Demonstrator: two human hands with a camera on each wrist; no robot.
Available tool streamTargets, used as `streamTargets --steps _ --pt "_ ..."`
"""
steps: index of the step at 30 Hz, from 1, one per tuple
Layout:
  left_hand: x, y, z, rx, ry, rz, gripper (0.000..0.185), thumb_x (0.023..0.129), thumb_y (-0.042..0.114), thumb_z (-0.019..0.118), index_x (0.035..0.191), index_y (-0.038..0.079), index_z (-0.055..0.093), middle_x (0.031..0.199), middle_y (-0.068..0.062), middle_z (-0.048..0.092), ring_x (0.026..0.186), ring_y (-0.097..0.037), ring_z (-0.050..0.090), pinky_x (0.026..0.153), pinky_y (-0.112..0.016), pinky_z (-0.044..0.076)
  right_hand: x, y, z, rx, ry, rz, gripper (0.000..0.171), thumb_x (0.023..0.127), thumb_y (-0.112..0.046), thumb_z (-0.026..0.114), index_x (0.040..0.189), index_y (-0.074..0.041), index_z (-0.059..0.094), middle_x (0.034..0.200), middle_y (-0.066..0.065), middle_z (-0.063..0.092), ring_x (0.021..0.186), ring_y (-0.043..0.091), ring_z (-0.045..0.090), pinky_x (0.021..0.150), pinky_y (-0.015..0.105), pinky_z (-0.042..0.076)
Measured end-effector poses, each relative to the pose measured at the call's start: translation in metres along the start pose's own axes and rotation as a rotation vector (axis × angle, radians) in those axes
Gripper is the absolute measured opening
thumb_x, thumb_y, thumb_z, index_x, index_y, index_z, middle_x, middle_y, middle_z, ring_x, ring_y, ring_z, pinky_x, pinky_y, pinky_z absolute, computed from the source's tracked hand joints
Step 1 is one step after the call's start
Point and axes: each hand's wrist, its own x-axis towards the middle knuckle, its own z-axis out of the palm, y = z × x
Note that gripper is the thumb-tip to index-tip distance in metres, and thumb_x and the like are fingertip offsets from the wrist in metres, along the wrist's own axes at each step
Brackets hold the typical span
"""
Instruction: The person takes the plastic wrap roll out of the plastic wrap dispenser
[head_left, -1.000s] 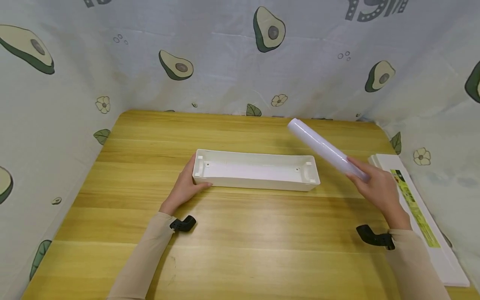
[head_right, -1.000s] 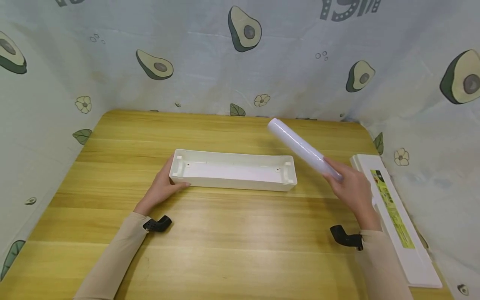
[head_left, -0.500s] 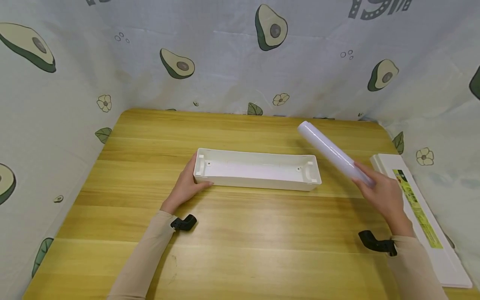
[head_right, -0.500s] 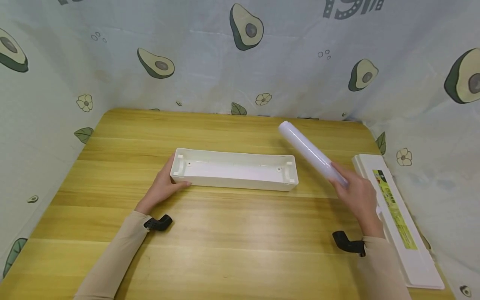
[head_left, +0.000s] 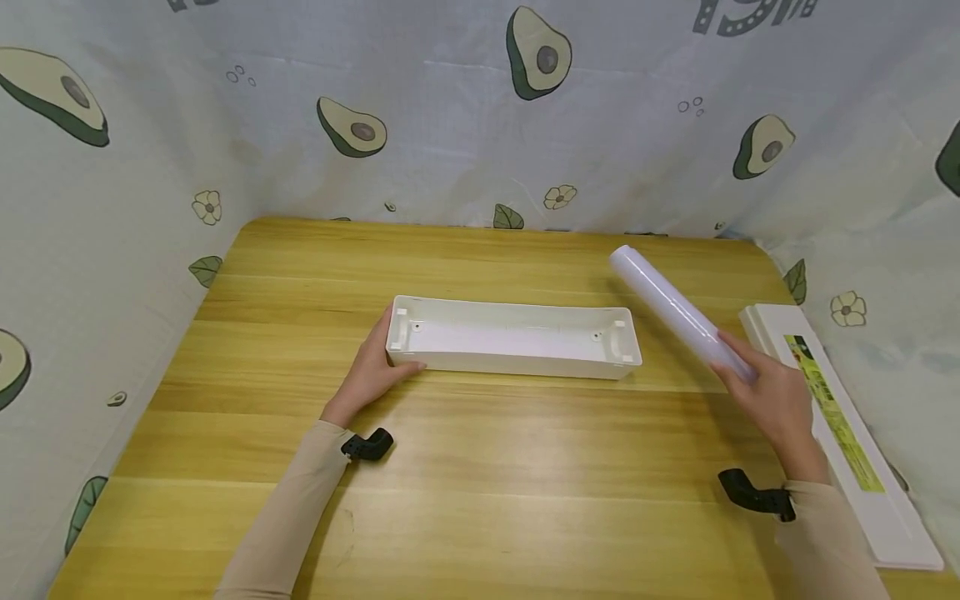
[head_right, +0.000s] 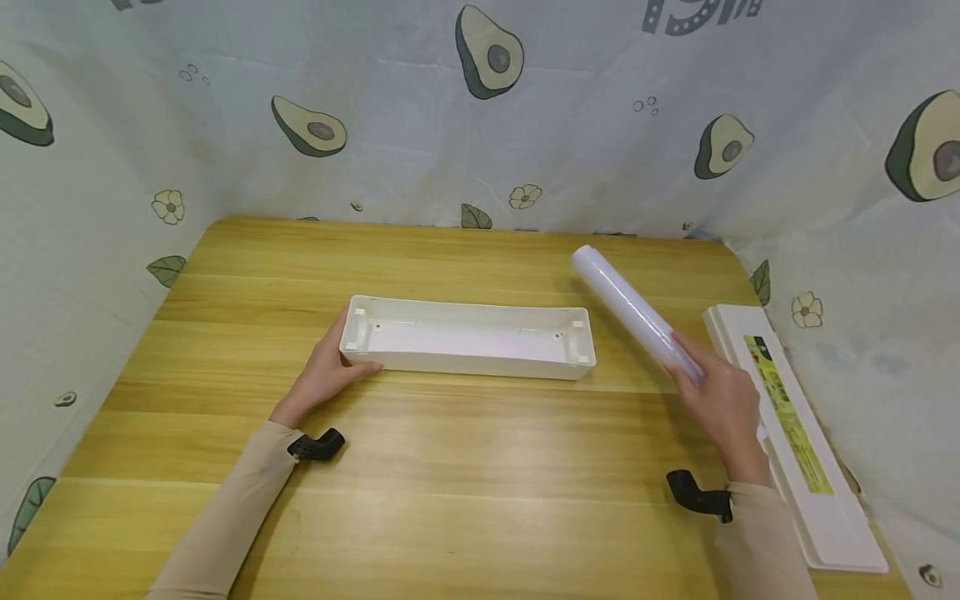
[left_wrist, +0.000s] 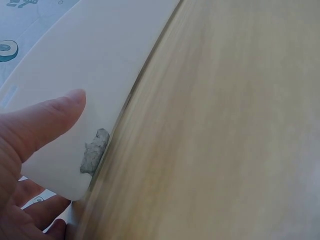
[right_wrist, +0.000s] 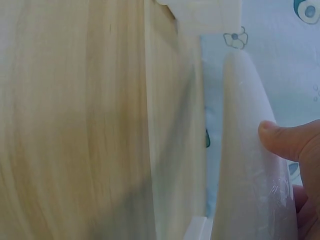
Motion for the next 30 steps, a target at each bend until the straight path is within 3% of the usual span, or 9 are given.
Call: streamTargets --steps 8,18,23,30 --pt "-0.001 0.001 -0.002 -0.001 0.005 -0.005 0.104 0.077 0.017 0.077 0.152 0.012 0.006 0.155 -0.015 0.024 0.141 -0.032 0.026 0.116 -0.051 0.022 -0.007 0.004 0.000 -0.022 -0.007 0.060 0.044 0.083 -0.018 0.068 0.124 -0.006 0.060 0.094 0.036 0.063 0.057 0.038 0.053 0.045 0.029 0.030" --pt "-0.001 0.000 -0.001 -0.004 0.003 -0.001 0.104 0.077 0.017 0.077 0.152 0.010 0.005 0.155 -0.015 0.024 0.141 -0.033 0.026 0.116 -0.051 0.023 -0.019 0.009 -0.001 -0.042 0.018 0.104 0.043 0.084 -0.020 0.067 0.125 -0.007 0.060 0.081 0.036 0.063 0.050 0.030 0.046 0.044 0.028 0.025" --pt "-0.002 0.000 -0.001 -0.005 0.000 -0.002 0.104 0.077 0.017 0.077 0.152 0.009 0.005 0.155 -0.015 0.023 0.141 -0.033 0.026 0.116 -0.052 0.023 -0.024 0.010 -0.003 -0.058 -0.033 0.190 0.044 0.087 -0.023 0.064 0.128 -0.009 0.057 0.079 0.033 0.063 0.055 0.027 0.043 0.048 0.027 0.024" --pt "-0.001 0.000 -0.001 -0.008 0.003 0.002 0.104 0.077 0.017 0.077 0.152 0.008 0.005 0.155 -0.015 0.023 0.141 -0.033 0.025 0.116 -0.052 0.022 -0.030 0.011 -0.004 -0.071 -0.041 0.254 0.043 0.088 -0.021 0.062 0.129 -0.008 0.056 0.085 0.037 0.062 0.061 0.036 0.047 0.053 0.032 0.029"
